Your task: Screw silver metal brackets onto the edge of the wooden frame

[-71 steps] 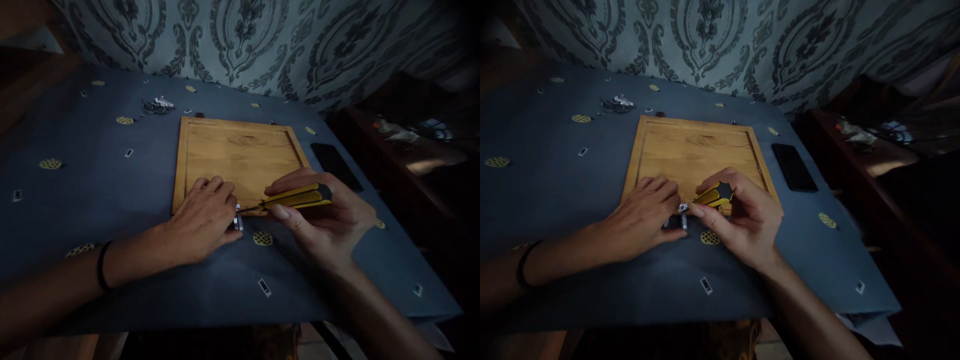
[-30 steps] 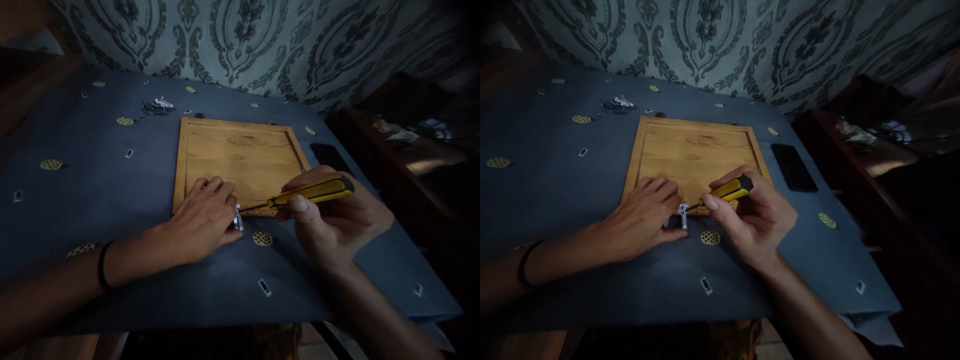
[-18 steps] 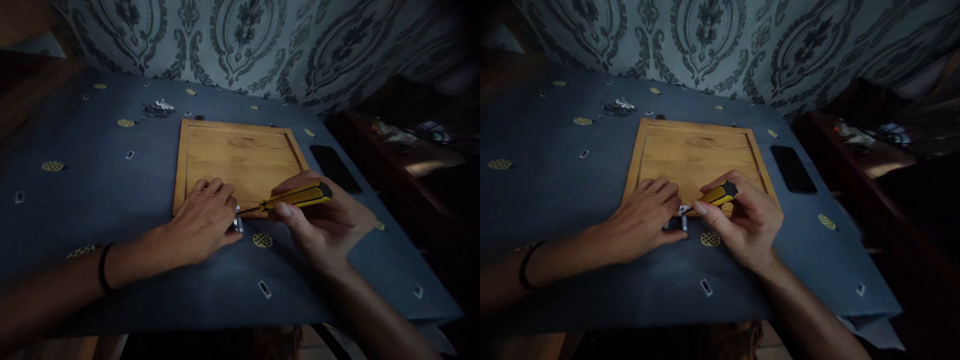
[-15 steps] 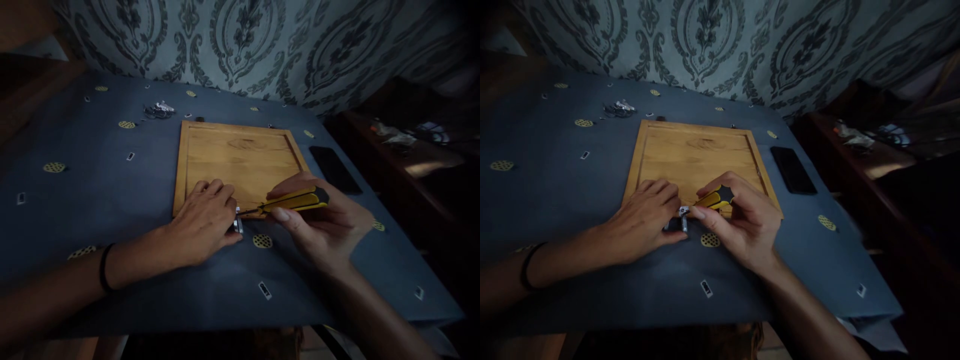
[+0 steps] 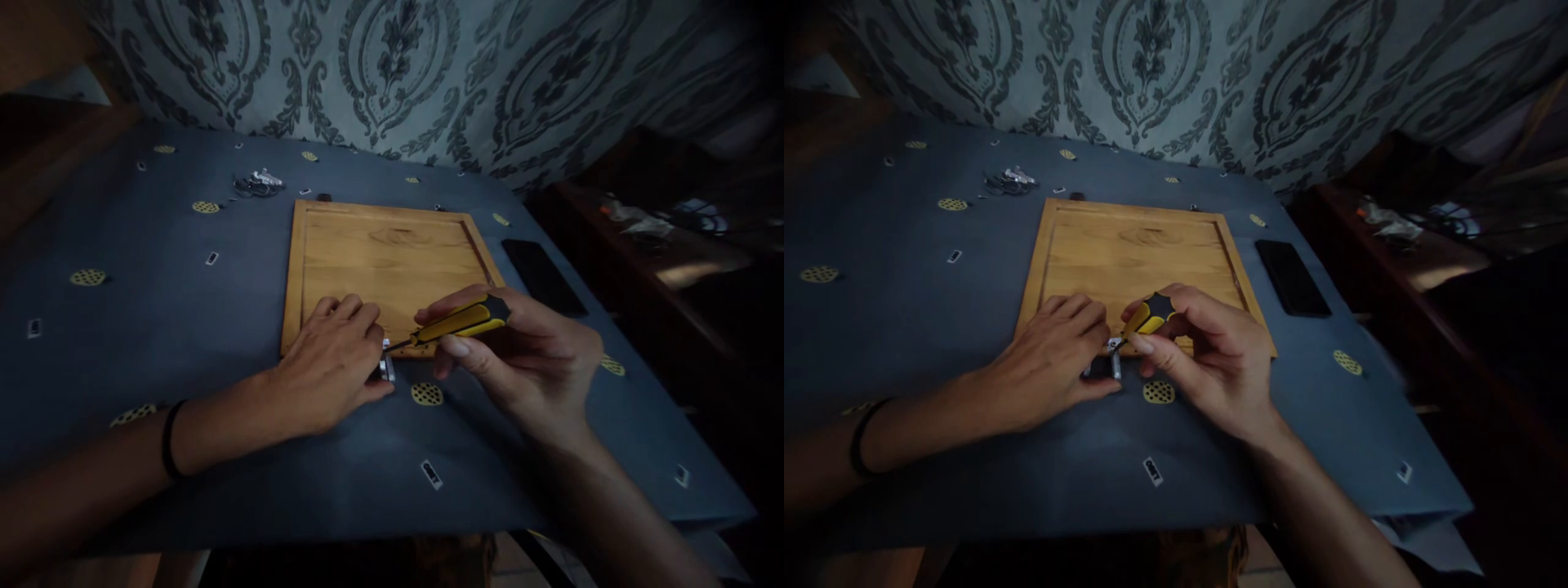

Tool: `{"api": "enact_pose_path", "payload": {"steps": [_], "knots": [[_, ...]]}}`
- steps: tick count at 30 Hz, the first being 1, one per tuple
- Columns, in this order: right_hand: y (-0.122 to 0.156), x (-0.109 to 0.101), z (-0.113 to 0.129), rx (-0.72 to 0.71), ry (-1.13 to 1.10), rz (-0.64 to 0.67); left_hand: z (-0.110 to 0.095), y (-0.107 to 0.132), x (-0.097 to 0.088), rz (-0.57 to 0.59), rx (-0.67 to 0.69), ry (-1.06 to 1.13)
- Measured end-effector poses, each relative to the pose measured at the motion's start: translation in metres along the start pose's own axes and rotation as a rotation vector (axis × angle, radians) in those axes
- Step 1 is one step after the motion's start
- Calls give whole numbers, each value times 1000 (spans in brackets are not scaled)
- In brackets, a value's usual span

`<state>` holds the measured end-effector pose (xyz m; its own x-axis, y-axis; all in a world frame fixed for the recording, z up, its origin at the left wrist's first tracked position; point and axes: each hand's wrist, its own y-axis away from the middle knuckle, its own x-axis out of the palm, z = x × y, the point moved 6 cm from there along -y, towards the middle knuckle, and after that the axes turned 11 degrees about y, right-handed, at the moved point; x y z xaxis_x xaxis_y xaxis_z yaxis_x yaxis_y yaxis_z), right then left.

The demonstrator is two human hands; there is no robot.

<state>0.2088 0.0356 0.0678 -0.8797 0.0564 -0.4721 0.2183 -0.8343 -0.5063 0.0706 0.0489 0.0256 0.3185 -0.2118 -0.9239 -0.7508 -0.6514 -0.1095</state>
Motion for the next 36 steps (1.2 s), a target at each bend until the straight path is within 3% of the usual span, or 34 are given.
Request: {"api": "enact_pose_path", "payload": {"steps": [6,11,16,18,25,36], "knots": [[5,-2,-2,-101,97,-241,-1,1,0,-2,5,0],[11,0,-2,-145,71,-352,0,-1,1,18,-14,-8],[15,-21,2,-137,29,-636,1,-1,2,28,-17,13],[15,-26,3,-144,47,-683,2,0,2,24,-18,16],[7,-13,0,-70,56,-466,2,0,3,19,-15,23],[9,-5,-6,-20,100,-360,1,0,3,3,0,12]]}}
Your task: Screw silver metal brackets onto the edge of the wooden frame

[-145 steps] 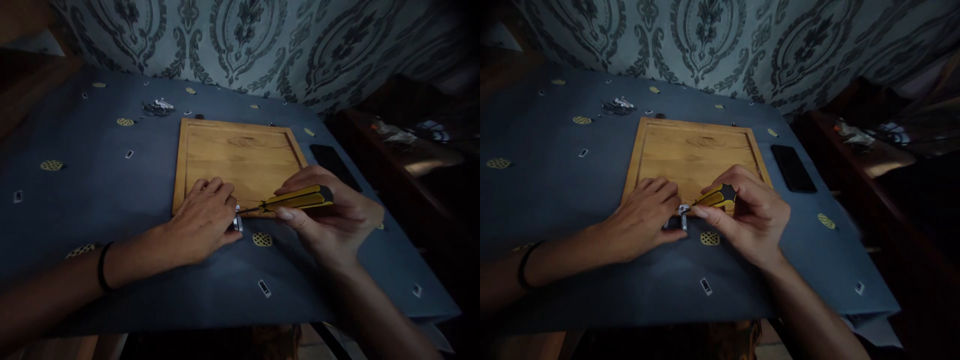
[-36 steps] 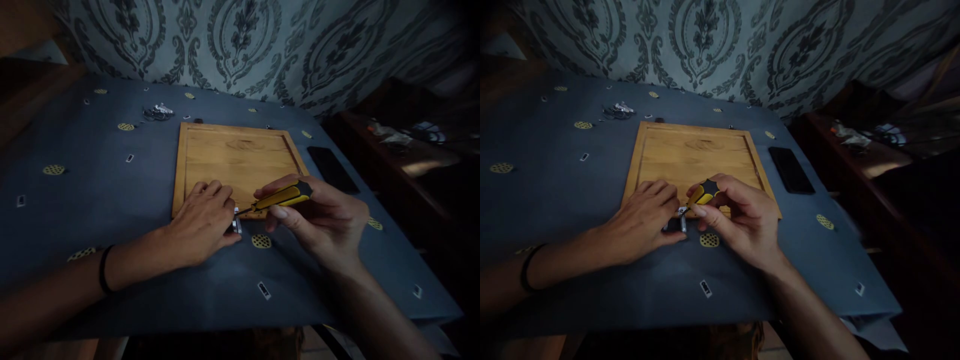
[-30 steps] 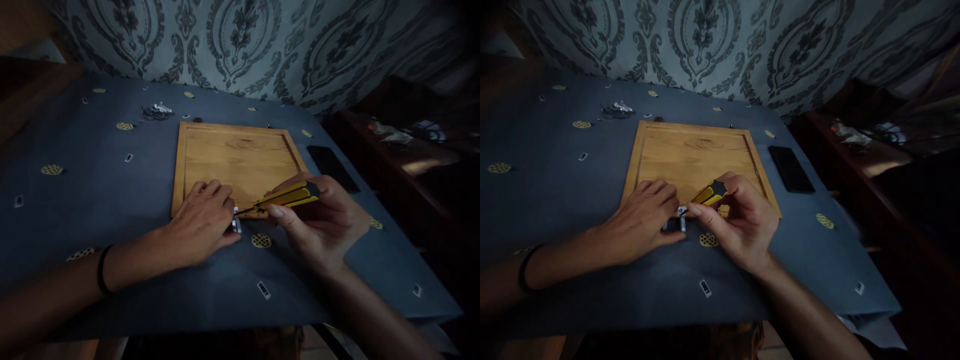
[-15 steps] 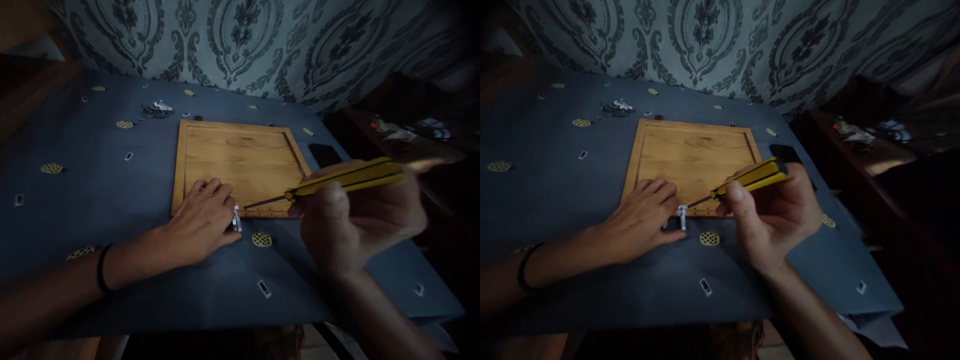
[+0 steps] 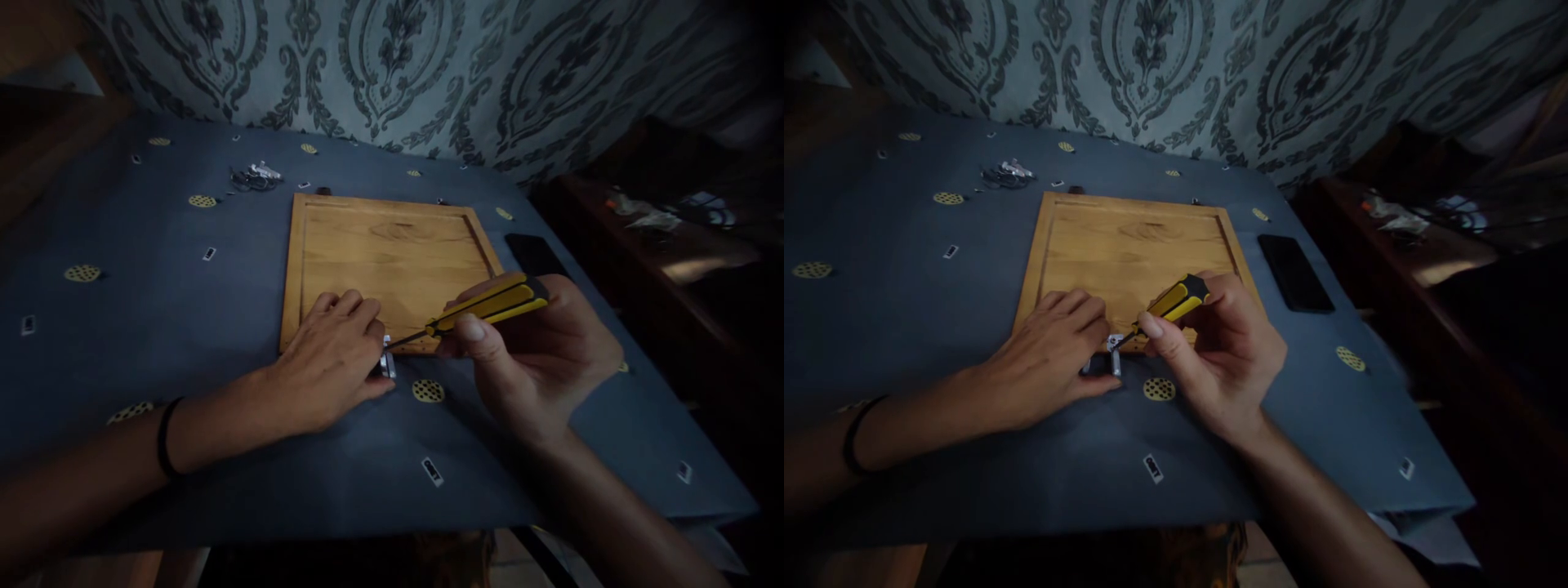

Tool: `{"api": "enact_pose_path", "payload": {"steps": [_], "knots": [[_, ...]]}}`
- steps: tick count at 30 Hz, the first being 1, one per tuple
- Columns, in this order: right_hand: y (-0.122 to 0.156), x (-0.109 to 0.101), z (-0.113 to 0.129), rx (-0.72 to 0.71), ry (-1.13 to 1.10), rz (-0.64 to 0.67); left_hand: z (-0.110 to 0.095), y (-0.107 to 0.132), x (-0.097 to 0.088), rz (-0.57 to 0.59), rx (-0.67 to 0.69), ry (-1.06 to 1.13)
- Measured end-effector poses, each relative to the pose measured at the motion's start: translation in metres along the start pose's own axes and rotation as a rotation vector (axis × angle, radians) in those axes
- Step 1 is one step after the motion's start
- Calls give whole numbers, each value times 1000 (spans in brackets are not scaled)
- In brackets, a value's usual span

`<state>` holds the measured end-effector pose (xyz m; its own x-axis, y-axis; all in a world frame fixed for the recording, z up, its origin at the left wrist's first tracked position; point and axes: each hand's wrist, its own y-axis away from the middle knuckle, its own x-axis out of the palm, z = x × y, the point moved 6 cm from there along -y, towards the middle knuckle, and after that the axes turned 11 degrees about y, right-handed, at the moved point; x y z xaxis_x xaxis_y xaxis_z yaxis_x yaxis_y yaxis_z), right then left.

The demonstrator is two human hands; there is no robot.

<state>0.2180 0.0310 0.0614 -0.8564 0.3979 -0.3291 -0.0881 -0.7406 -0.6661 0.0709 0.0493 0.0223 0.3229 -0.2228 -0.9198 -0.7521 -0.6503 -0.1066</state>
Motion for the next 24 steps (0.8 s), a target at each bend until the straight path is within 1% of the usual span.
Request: {"api": "enact_pose_path", "payload": {"steps": [3,7,12,14,17,19,21,24], "knots": [[0,1,-1,10,5,18,0,0,0,-5,8,-5],[1,5,-1,40,-69,65,0,1,0,-5,1,-15],[2,4,-1,74,-52,111,-1,0,0,7,-3,-6],[-2,2,0,59,-41,163,-1,0,0,15,-9,-2],[-8,4,4,-11,-42,315,-1,0,0,15,-8,-6],[-12,4,7,-53,-45,370,-1,1,0,7,-2,-8],[-14,3,9,-87,-9,351,-1,1,-1,-2,1,-10],[-13,1,12,-185,69,252,-1,1,-1,-12,6,-16]]}}
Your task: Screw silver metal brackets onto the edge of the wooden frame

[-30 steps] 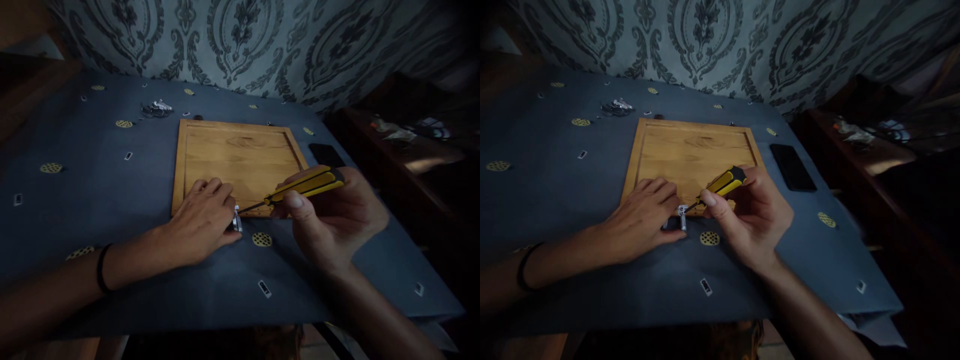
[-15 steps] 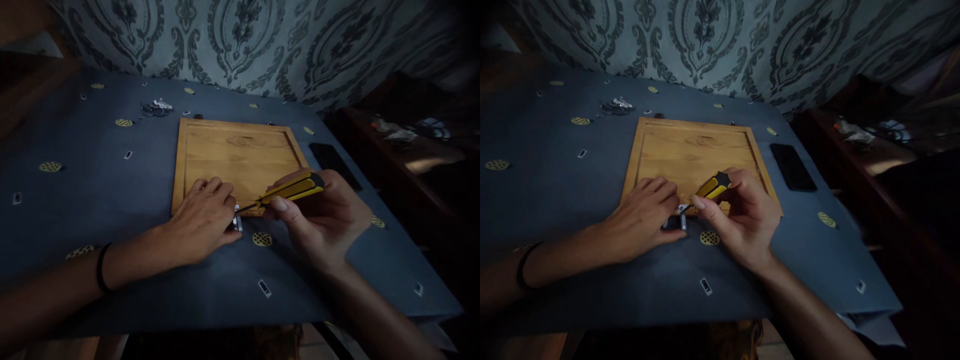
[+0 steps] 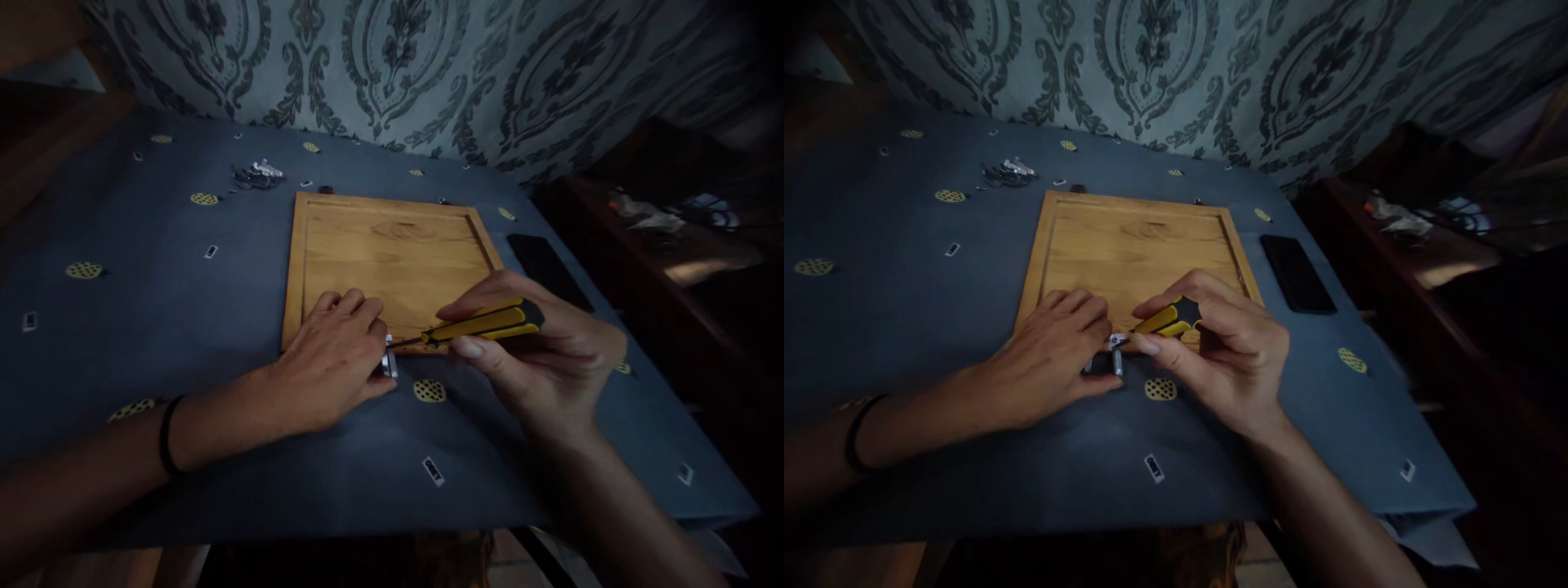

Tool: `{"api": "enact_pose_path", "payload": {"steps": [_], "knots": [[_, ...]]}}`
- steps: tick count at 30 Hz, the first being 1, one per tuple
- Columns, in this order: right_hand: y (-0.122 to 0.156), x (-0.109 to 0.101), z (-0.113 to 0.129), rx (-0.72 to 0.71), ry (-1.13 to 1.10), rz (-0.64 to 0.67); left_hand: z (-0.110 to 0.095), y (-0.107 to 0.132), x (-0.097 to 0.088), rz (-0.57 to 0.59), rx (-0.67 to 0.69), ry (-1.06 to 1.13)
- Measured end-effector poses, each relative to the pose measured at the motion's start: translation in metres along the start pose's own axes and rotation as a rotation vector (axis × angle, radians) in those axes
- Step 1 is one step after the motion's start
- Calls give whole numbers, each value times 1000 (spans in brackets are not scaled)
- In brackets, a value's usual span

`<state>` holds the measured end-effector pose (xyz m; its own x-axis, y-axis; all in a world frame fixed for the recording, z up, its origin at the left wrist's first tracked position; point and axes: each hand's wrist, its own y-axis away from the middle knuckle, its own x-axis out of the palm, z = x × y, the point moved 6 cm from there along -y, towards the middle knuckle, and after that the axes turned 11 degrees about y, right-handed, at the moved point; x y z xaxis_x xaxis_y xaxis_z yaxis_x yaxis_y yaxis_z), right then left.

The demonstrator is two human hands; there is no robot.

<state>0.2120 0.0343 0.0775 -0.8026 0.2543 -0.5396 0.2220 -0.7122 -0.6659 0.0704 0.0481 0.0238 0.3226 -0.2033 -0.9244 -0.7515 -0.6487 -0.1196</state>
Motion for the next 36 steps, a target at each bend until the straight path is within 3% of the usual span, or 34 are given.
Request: {"api": "enact_pose_path", "payload": {"steps": [7,12,14,19,23,36], "knots": [[15,2,-1,-33,135,-184,0,0,0,0,8,1],[19,-15,-2,136,105,-477,1,1,1,6,6,18],[19,-19,-4,165,84,-523,1,1,1,14,6,19],[15,-10,-5,63,78,-357,2,2,1,-25,14,3],[15,-4,-8,92,68,-257,1,1,2,-19,15,0],[12,0,-5,72,101,-168,1,0,2,-10,3,-6]]}}
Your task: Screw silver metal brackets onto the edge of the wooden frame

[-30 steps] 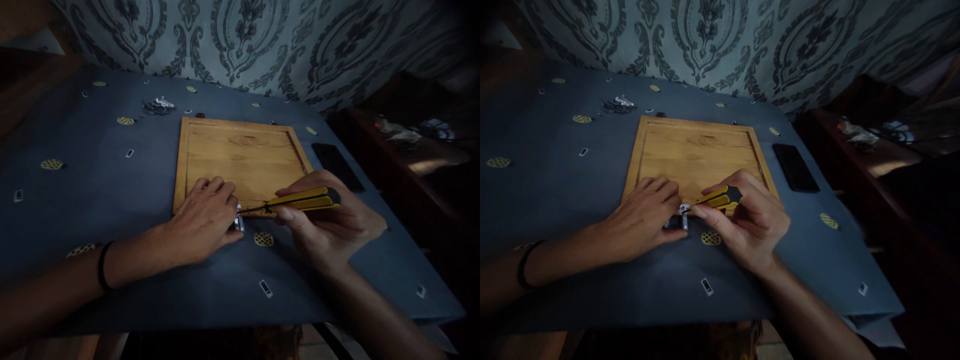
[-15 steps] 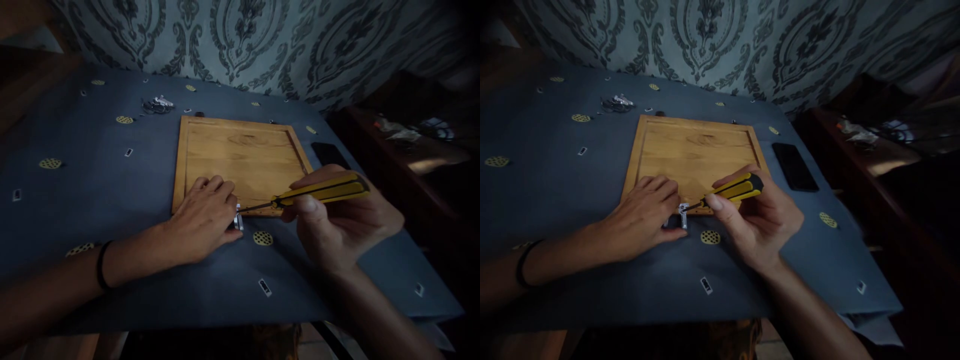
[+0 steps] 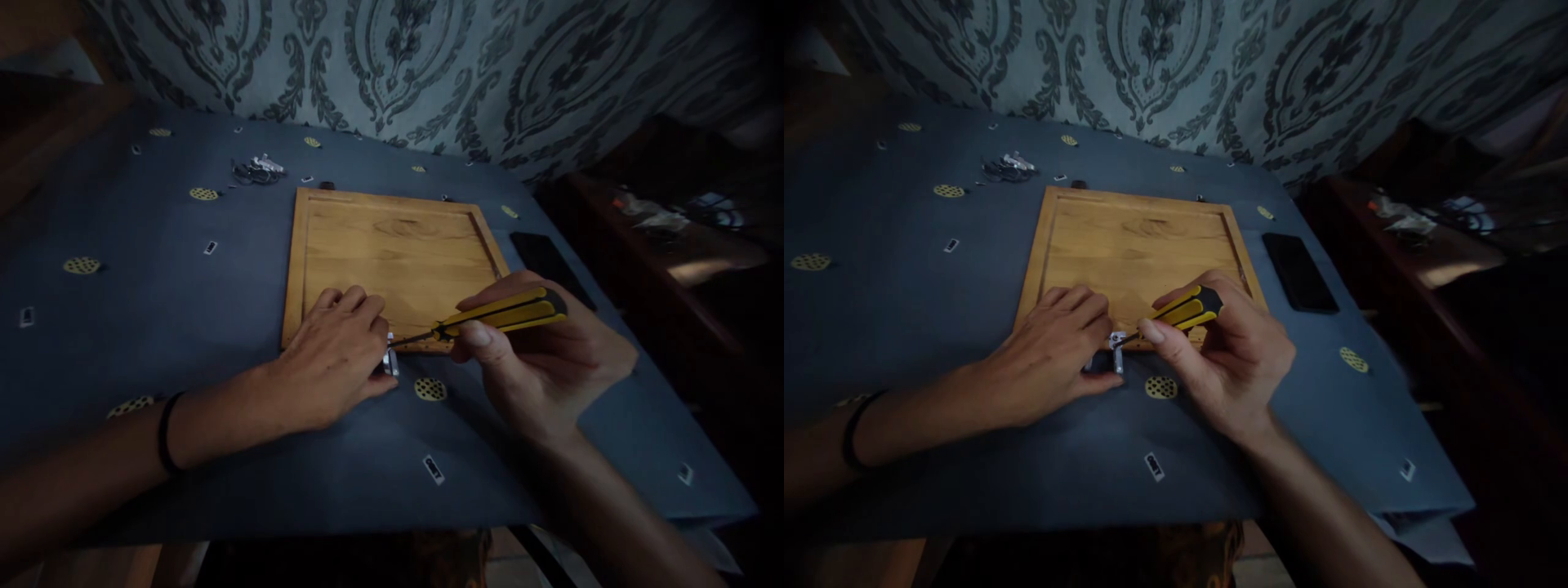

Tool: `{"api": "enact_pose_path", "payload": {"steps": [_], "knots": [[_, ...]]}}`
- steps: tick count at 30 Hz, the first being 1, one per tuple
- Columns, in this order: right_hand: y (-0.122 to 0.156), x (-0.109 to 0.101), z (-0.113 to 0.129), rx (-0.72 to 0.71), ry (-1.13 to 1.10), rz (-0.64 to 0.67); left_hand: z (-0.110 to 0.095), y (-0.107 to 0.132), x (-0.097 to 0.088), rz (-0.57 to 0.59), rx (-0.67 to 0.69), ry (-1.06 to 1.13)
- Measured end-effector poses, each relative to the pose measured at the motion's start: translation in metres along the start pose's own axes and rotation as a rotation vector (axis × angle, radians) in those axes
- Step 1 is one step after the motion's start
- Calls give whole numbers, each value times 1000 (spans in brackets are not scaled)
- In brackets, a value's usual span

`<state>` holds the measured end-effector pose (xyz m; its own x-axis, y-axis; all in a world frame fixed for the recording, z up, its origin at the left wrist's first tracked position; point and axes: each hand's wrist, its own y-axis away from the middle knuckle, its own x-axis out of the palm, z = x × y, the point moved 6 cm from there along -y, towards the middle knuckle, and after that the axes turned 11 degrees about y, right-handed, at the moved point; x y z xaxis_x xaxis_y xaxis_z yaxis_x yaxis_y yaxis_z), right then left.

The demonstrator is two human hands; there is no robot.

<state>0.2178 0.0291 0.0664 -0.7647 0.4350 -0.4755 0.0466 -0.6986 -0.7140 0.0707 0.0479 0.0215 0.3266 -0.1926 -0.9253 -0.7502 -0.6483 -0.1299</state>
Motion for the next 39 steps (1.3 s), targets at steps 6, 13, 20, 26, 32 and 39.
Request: {"api": "enact_pose_path", "payload": {"steps": [6,13,20,26,32,39], "knots": [[-3,1,6,-48,-33,73,-1,0,-2,7,5,-2],[-6,2,13,-181,-28,100,0,1,-1,6,13,10],[-3,5,14,-181,-14,125,0,0,-1,31,-12,16],[-5,4,6,-43,-48,147,0,0,-1,16,-3,5],[-11,3,11,-101,-43,252,1,1,-1,-2,5,16],[-11,3,12,-102,-54,267,1,0,-1,57,-25,20]]}}
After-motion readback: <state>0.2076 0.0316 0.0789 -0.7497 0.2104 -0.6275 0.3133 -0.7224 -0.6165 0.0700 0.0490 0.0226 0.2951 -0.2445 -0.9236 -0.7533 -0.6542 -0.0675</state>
